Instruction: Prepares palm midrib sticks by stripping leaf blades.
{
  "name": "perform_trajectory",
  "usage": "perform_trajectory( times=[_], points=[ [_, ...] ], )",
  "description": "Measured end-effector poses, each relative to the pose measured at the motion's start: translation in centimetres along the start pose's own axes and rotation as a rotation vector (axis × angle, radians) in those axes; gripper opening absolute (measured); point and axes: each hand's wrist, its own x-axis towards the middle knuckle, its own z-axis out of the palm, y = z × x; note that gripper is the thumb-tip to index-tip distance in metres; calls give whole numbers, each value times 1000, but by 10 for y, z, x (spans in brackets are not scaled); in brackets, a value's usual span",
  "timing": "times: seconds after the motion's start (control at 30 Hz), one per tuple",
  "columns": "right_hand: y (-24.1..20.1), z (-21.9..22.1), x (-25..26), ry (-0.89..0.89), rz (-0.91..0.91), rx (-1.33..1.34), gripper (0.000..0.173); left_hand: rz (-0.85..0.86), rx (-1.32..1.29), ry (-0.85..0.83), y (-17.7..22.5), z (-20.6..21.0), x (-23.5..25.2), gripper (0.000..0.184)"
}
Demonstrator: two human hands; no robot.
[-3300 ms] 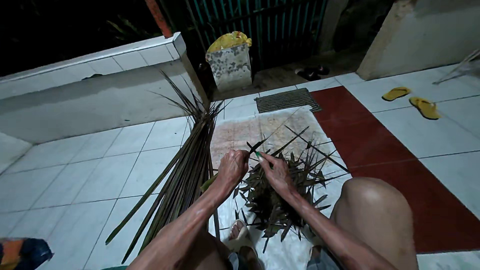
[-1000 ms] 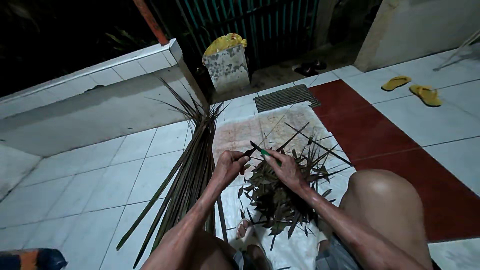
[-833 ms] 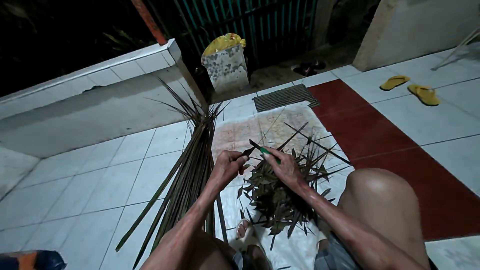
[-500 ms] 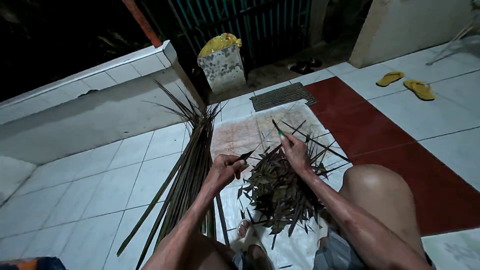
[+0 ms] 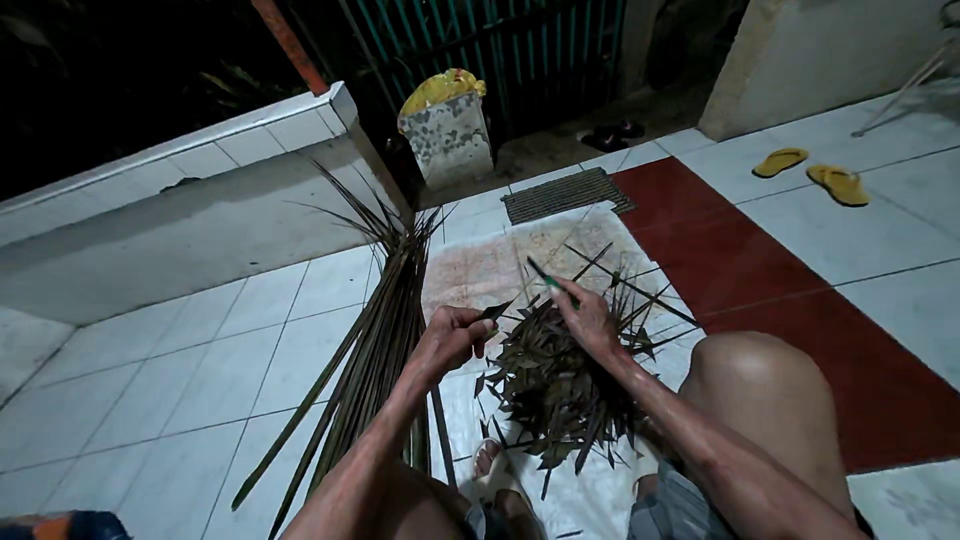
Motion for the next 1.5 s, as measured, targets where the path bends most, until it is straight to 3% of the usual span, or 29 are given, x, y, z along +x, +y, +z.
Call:
perform_trajectory(
  times=[0.13, 0.27, 0.37, 0.6, 0.77, 0.93, 1.33, 1.5],
  points=[
    [4, -6, 7, 99, 11, 115, 37, -7, -35, -9, 0, -3, -1, 24],
    [-6, 2, -3, -229, 23, 502, 43, 4, -73, -24, 1, -1, 3, 25],
    [-12, 11, -9, -332, 52, 659, 40, 0, -39, -75, 2, 8, 7, 26],
    [-13, 7, 0, -205, 78, 693, 33, 52, 29, -167, -4, 5, 10, 31],
    [-13, 8, -1, -144, 89, 550, 34, 96, 143, -77, -13, 2, 12, 28],
    [-22, 17, -15, -232, -70, 228, 42, 79, 358, 113, -13, -1, 19, 29],
    [-34, 24, -29, -364, -131, 149, 40, 146, 670, 243, -8, 8, 23, 28],
    [-40, 27, -35, -281, -93, 85, 40, 147, 706, 260, -7, 12, 23, 29]
  ],
)
